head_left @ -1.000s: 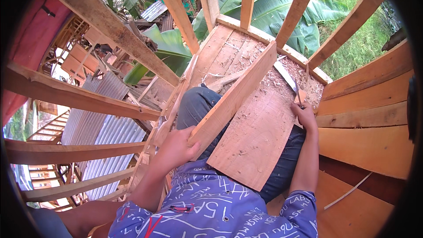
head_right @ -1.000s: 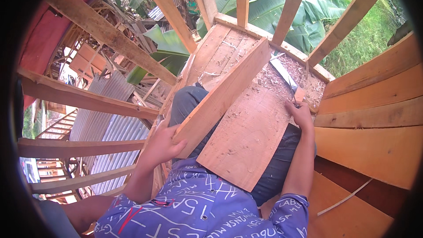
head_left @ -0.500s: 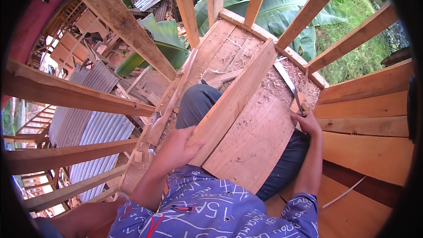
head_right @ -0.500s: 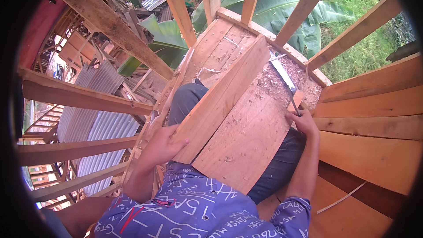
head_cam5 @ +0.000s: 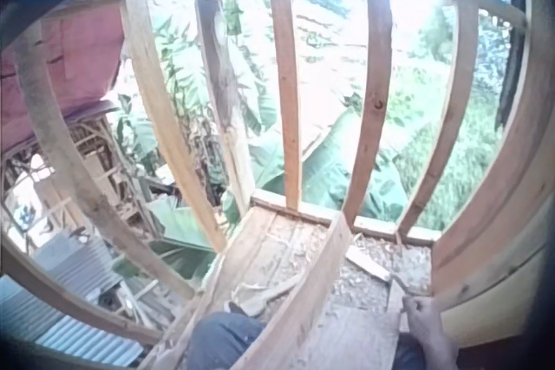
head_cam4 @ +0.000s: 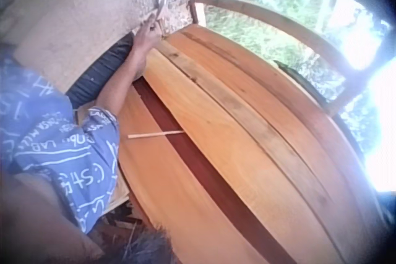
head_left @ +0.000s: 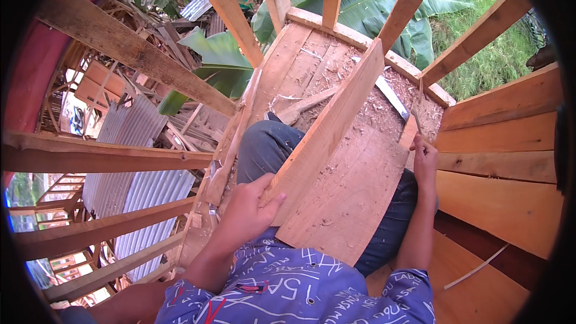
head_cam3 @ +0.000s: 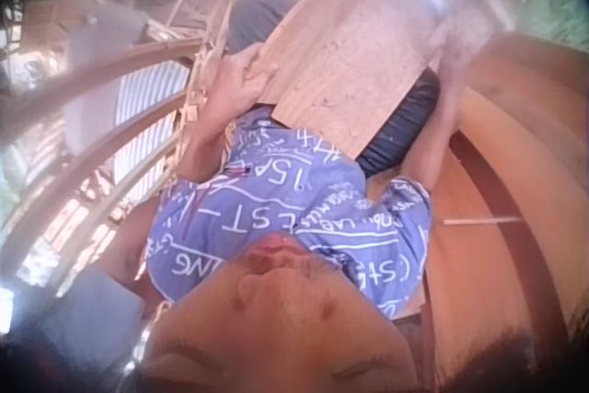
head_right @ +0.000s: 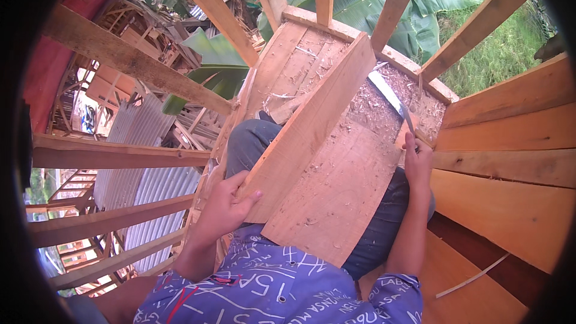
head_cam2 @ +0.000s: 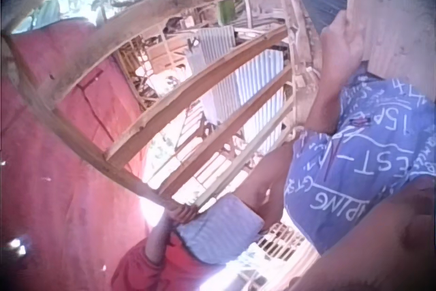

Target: The person sits cross-legged on a wooden floor and uses a curved knife to shave and smooth a rectangular wooden plank. They hold the plank with their left hand and repeatedly scrape the surface with the knife in their right hand, removing thin shavings of wood.

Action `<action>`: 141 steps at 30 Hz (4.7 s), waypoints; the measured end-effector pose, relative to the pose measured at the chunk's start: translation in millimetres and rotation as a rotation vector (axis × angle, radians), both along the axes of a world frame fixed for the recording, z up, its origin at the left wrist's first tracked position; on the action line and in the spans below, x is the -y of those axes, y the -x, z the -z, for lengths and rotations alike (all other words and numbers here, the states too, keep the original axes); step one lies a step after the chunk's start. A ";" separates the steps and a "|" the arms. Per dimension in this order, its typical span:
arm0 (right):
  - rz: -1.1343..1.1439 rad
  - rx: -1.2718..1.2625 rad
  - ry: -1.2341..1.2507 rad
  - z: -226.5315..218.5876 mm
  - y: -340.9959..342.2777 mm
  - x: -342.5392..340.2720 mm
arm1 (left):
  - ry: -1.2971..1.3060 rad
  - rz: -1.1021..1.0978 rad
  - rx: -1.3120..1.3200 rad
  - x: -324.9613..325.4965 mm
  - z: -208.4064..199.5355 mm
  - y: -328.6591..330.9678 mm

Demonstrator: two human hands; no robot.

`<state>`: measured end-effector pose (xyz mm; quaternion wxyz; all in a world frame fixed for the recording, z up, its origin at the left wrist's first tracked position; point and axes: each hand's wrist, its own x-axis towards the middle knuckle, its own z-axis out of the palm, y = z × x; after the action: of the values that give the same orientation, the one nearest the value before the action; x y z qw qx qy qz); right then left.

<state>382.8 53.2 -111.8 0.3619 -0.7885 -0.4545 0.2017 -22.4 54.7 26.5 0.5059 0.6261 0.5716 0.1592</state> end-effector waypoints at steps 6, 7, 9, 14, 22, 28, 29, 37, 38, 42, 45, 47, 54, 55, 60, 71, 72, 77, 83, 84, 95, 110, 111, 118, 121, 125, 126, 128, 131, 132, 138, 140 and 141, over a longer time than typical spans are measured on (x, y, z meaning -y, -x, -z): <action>-0.169 0.013 -0.044 -65.9 103.8 11.5 | 0.031 0.069 -0.142 -2.4 -16.4 -4.8; -0.236 -0.055 -0.030 -73.6 123.3 14.6 | 0.052 0.078 -0.127 -5.2 -15.1 -6.4; -0.334 -0.130 -0.038 -81.1 153.5 19.7 | 0.099 0.084 -0.114 -6.8 -19.8 -8.9; -0.379 -0.148 0.041 -95.3 180.5 33.1 | 0.097 0.155 -0.050 -3.5 -22.6 -9.2; -0.365 -0.065 0.142 -96.9 165.2 49.2 | 0.104 0.337 -0.135 7.6 -30.7 -30.6; -0.365 0.067 0.134 -93.3 167.1 57.2 | 0.104 0.372 -0.153 15.1 -24.7 -35.4; -0.354 0.090 0.123 -91.7 167.6 57.3 | 0.104 0.372 -0.157 16.3 -24.3 -35.7; -0.337 0.205 0.078 -85.8 162.0 51.1 | 0.097 0.400 -0.210 21.0 -25.6 -37.3; -0.316 0.202 0.075 -85.2 161.3 49.8 | 0.098 0.408 -0.221 21.5 -26.2 -37.8; -0.178 0.215 0.117 -78.5 147.9 42.5 | 0.101 0.435 -0.243 23.2 -29.5 -42.7; -0.203 0.226 0.112 -82.0 144.2 38.0 | 0.109 0.440 -0.253 21.8 -30.3 -44.7; -0.216 0.228 0.098 -79.4 142.2 36.6 | 0.094 0.439 -0.265 22.7 -29.1 -44.6; -0.209 0.239 0.094 -75.9 138.9 31.7 | 0.101 0.419 -0.324 26.8 -34.1 -49.8; -0.207 0.234 0.089 -75.7 137.9 31.3 | 0.107 0.422 -0.329 26.7 -34.2 -50.4; -0.217 0.235 0.093 -75.0 134.9 28.8 | 0.125 0.424 -0.360 27.8 -33.9 -51.1; 0.223 0.016 0.310 -49.3 63.3 -1.2 | 0.168 0.498 -0.391 33.9 -43.0 -58.8; 0.221 0.033 0.282 -47.8 55.2 1.5 | 0.171 0.511 -0.390 33.6 -44.1 -58.4; 0.108 -0.039 0.233 -63.0 65.3 17.4 | 0.108 0.447 -0.357 33.2 -38.9 -58.2; -0.134 0.054 0.165 -83.5 116.1 42.1 | 0.093 0.477 -0.394 34.0 -38.0 -66.7; -0.134 0.064 0.172 -84.1 116.5 39.7 | 0.069 0.489 -0.394 34.2 -37.1 -66.8; 0.002 0.130 0.172 -70.4 89.2 15.9 | 0.029 0.480 -0.372 40.7 -33.3 -70.4; -0.030 0.051 0.187 -95.8 73.8 37.7 | 0.011 0.557 -0.430 38.6 -36.7 -74.9; -0.092 0.064 0.191 -91.5 84.8 36.4 | 0.000 0.564 -0.423 38.6 -36.5 -74.5; -0.165 0.127 0.237 -93.0 83.8 16.0 | 0.013 0.515 -0.457 42.4 -35.0 -75.2; -0.147 0.202 0.250 -90.9 81.2 13.4 | -0.003 0.529 -0.467 42.4 -36.7 -76.3; 0.169 0.220 0.261 -55.4 27.7 -0.1 | -0.019 0.555 -0.455 43.4 -37.8 -75.2; 0.199 0.187 0.280 -52.0 16.6 0.4 | -0.032 0.552 -0.457 43.2 -36.7 -73.7; 0.271 0.127 0.325 -57.5 -1.9 3.2 | -0.040 0.604 -0.467 39.8 -41.6 -74.9; 0.187 0.012 0.208 -68.1 16.8 16.3 | -0.006 0.556 -0.480 39.1 -41.0 -73.0; 0.129 -0.050 0.206 -78.7 29.3 21.1 | 0.009 0.542 -0.474 37.9 -40.4 -72.4; 0.016 -0.145 0.164 -87.5 71.5 37.1 | -0.119 0.586 -0.552 27.7 -64.2 -69.3; -0.019 -0.177 0.131 -88.6 82.4 39.1 | -0.130 0.610 -0.589 29.8 -64.7 -70.4; -0.039 -0.188 0.124 -89.3 87.7 41.1 | -0.106 0.631 -0.602 31.8 -61.3 -70.0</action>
<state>295.1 12.0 -22.5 0.3493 -0.7780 -0.4204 0.3098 47.5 22.9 87.8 0.3078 0.8137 0.4652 -0.1637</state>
